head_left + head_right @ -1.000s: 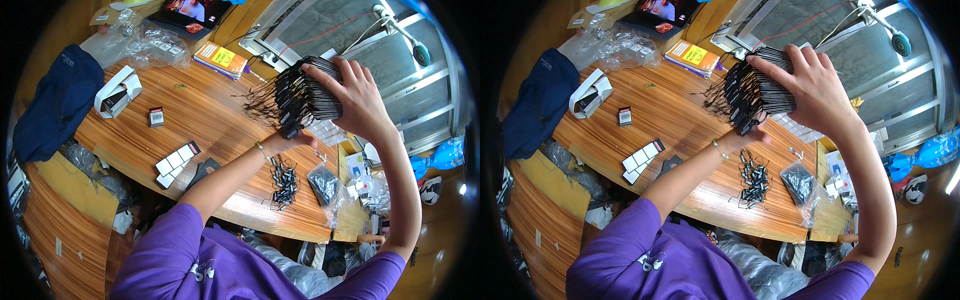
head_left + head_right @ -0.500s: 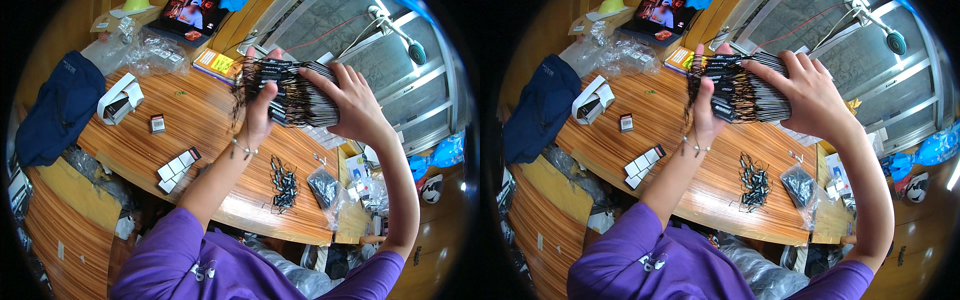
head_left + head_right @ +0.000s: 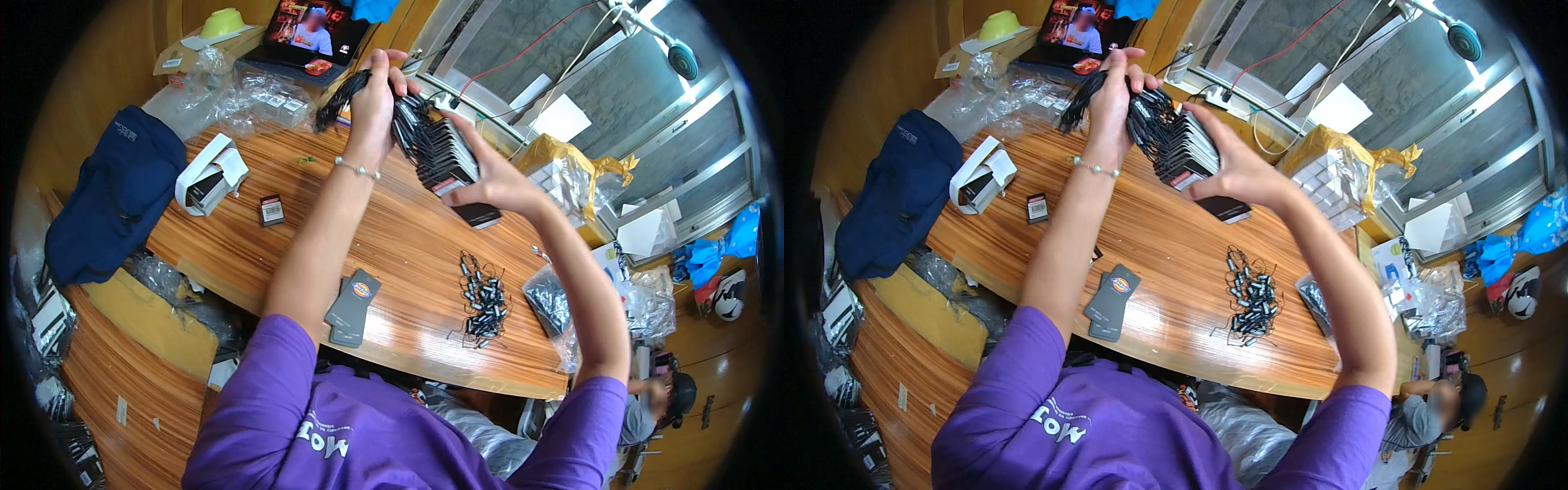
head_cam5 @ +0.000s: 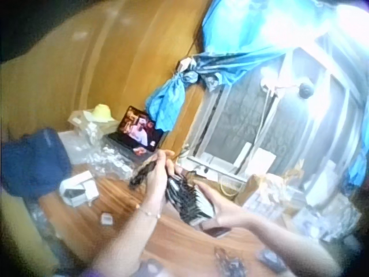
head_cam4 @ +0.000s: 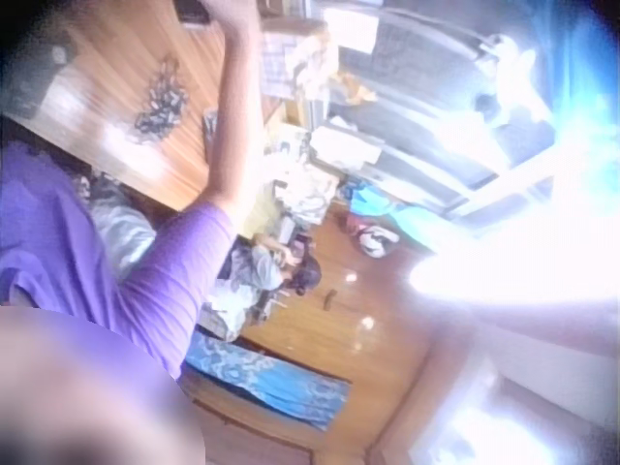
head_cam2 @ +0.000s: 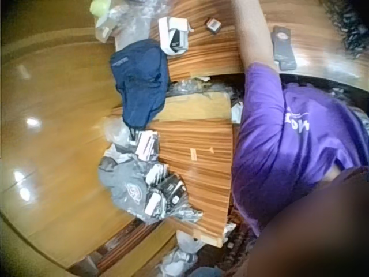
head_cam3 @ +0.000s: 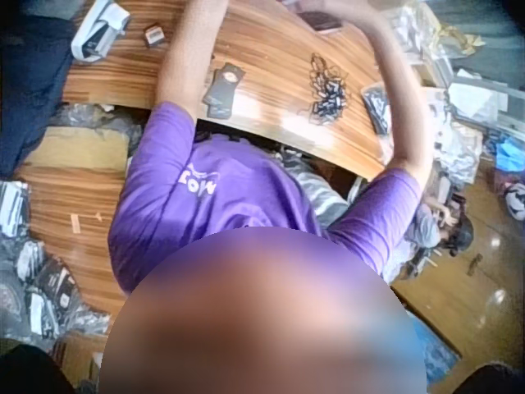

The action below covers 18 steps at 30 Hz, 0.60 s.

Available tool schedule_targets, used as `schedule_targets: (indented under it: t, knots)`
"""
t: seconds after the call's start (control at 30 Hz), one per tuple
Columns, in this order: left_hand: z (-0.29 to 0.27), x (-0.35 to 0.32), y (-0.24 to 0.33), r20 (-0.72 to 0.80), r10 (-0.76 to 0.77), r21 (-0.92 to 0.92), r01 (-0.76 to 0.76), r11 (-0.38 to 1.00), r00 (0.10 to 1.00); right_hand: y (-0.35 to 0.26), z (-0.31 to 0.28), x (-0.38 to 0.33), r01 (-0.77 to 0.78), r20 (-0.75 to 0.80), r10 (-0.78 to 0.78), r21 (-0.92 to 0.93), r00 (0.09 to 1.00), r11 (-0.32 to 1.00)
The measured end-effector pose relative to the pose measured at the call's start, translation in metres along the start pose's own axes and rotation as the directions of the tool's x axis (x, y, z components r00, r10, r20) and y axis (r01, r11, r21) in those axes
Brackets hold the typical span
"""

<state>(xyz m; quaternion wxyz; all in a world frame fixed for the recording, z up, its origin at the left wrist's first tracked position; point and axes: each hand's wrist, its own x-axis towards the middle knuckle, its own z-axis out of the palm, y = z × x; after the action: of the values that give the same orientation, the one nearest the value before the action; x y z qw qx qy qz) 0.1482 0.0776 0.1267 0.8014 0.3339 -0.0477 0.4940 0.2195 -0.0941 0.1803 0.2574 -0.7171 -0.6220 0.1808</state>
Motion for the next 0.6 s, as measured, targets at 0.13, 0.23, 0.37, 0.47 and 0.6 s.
schedule_targets:
  t: [0.13, 0.23, 0.37, 0.47, 0.6]
  knots:
    - [-0.044, 0.035, -0.029, -0.084, -0.239, 0.241, 0.252, 0.937, 0.967, 0.049, 0.055, 0.029, -0.101, -0.028, 0.124, 0.42, 0.992, 0.902]
    - [-0.103, 0.066, -0.054, -0.127, -0.293, 0.469, 0.318, 0.824, 0.948, 0.094, 0.117, 0.069, -0.094, -0.056, 0.17, 0.649, 0.984, 0.755]
    - [-0.149, 0.102, -0.106, -0.188, -0.434, 0.714, 0.426, 0.555, 0.881, 0.11, 0.159, 0.091, -0.141, -0.005, 0.326, 0.895, 0.945, 0.424]
    - [-0.183, 0.123, -0.118, -0.205, -0.512, 0.783, 0.454, 0.426, 0.834, 0.114, 0.177, 0.12, -0.17, 0.014, 0.358, 0.897, 0.934, 0.408]
    - [-0.207, 0.14, -0.121, -0.199, -0.595, 0.803, 0.477, 0.356, 0.778, 0.112, 0.177, 0.146, -0.208, 0.021, 0.372, 0.858, 0.928, 0.469]
